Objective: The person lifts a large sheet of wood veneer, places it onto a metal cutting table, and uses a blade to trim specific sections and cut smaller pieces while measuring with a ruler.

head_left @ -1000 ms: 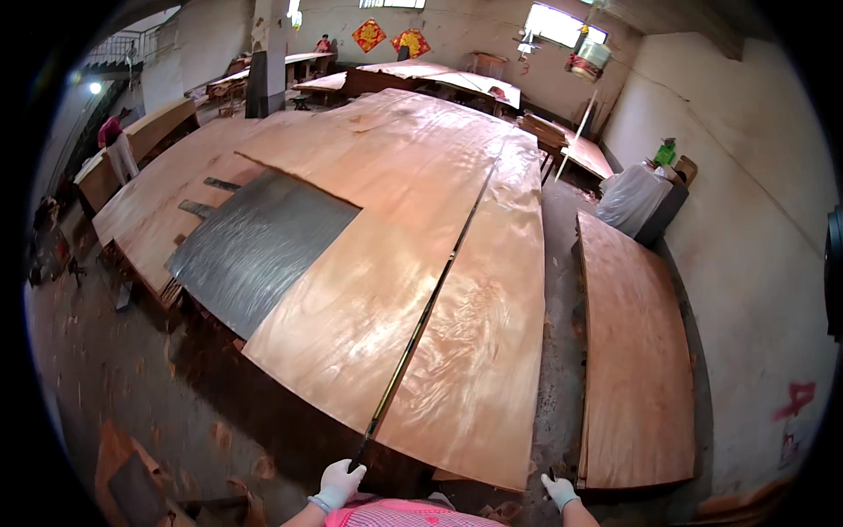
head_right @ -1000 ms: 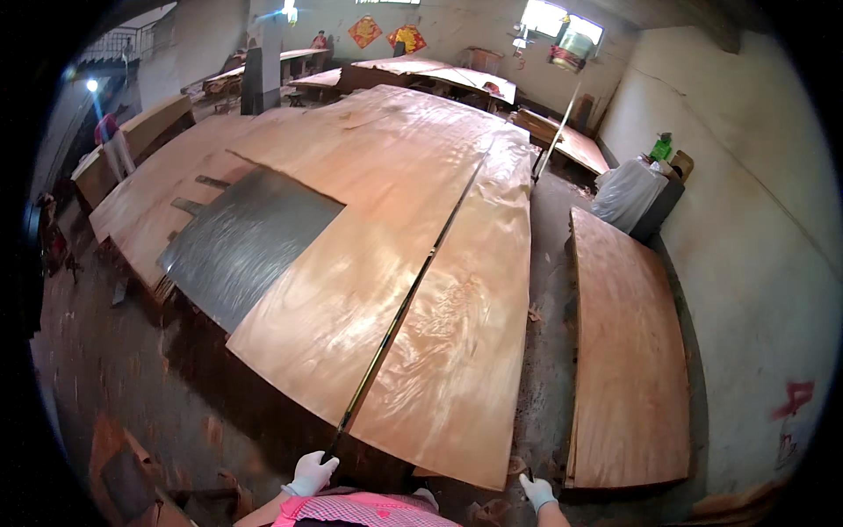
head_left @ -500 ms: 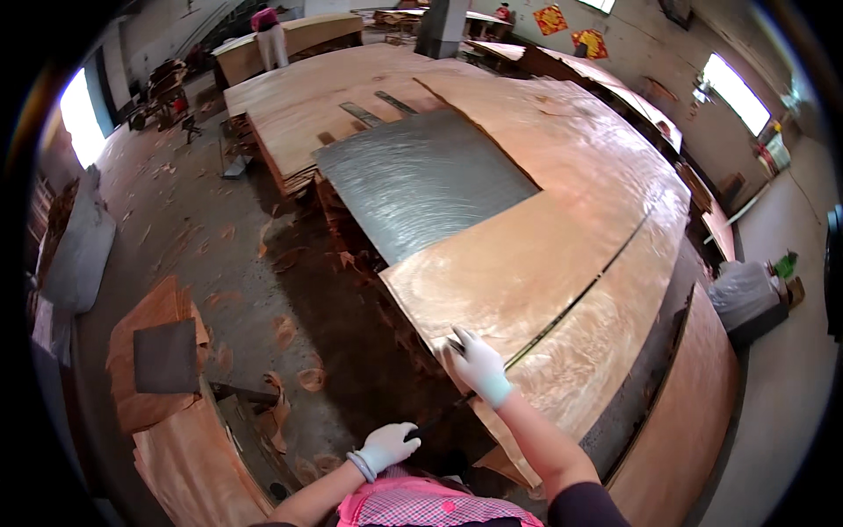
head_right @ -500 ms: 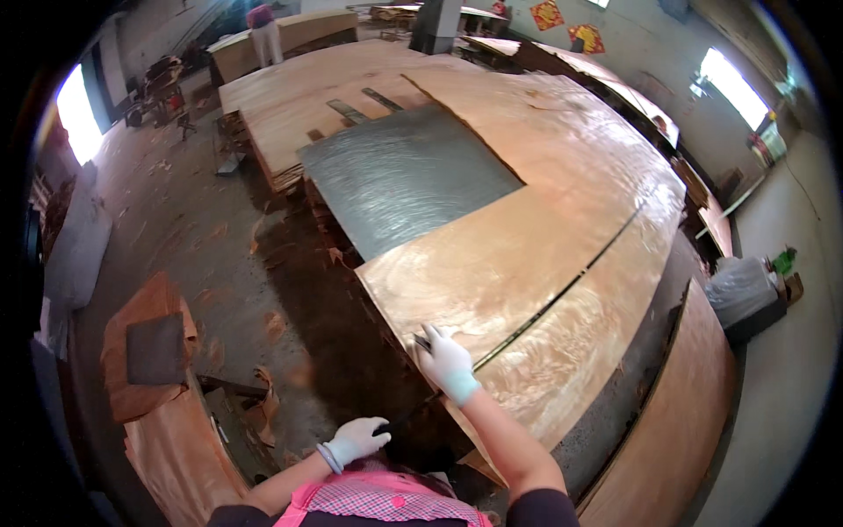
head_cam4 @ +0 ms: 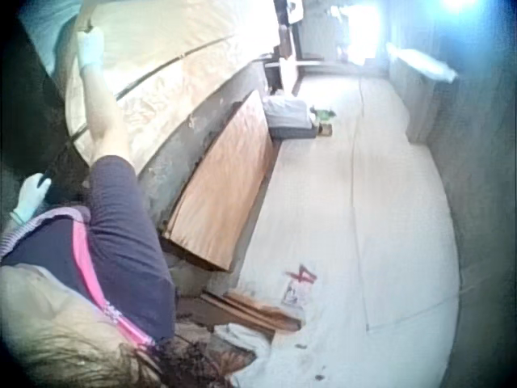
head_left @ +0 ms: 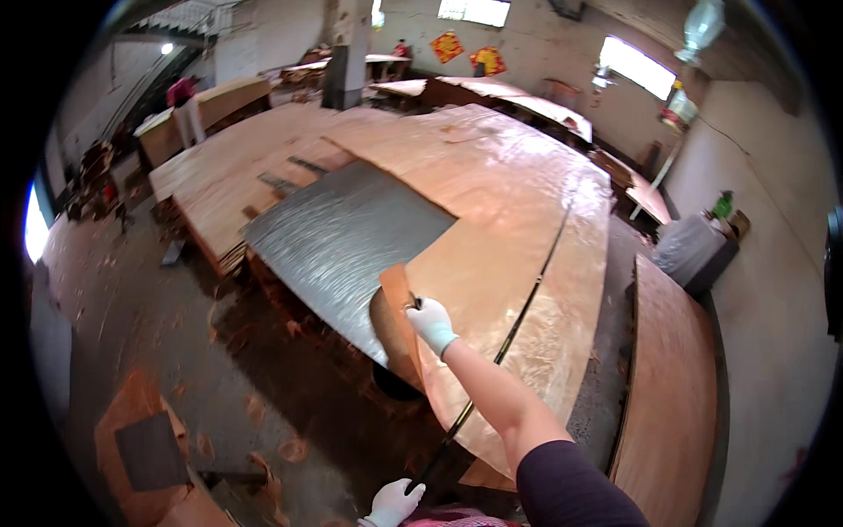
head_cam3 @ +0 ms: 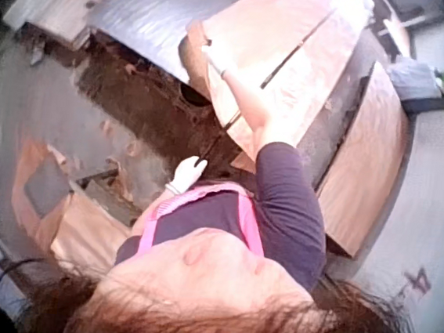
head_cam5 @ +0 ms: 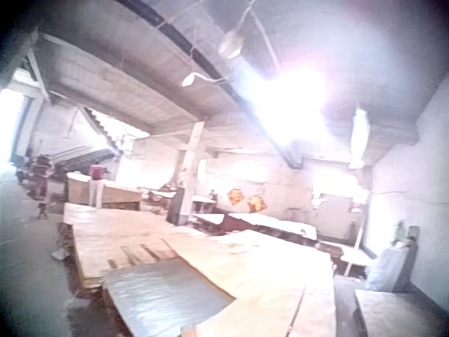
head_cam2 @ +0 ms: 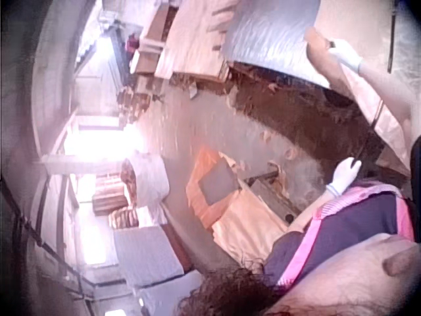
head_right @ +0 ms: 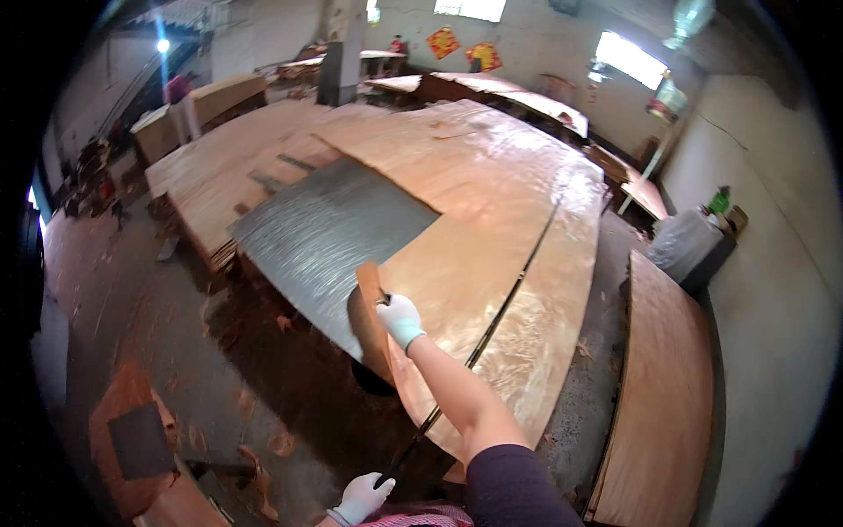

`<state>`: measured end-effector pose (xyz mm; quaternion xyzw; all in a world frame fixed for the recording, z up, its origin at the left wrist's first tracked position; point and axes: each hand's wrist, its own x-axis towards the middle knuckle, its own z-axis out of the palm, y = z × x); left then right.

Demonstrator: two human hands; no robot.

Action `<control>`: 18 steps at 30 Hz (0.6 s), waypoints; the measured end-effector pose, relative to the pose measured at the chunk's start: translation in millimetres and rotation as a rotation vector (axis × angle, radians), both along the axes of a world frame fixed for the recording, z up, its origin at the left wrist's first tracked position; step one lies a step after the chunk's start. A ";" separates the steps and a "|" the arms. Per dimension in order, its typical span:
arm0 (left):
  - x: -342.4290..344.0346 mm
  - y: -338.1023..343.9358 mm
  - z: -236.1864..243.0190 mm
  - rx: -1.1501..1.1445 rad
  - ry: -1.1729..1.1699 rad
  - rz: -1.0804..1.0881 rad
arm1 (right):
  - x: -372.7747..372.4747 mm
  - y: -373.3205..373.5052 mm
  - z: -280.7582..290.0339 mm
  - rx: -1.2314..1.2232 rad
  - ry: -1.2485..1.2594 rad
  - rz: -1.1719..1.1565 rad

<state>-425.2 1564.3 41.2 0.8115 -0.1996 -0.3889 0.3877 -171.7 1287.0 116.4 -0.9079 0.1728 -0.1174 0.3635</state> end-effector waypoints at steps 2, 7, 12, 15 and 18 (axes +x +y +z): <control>-16.5 -7.7 -29.1 -0.222 -0.350 0.044 | -30.6 -37.7 20.5 0.381 -0.063 -0.116; -33.5 -51.8 -15.3 -0.574 -0.545 0.081 | -185.6 -86.9 38.3 0.891 -0.360 -0.474; -52.8 -64.9 22.0 -0.497 0.859 0.151 | -370.4 -152.0 -39.6 1.213 -0.624 -0.959; -64.1 -87.3 16.1 -0.396 0.828 0.216 | -471.7 -155.7 -102.6 1.394 -0.659 -1.133; -62.2 -108.6 20.8 -0.355 0.745 0.263 | -537.4 -127.2 -145.7 1.498 -0.643 -1.247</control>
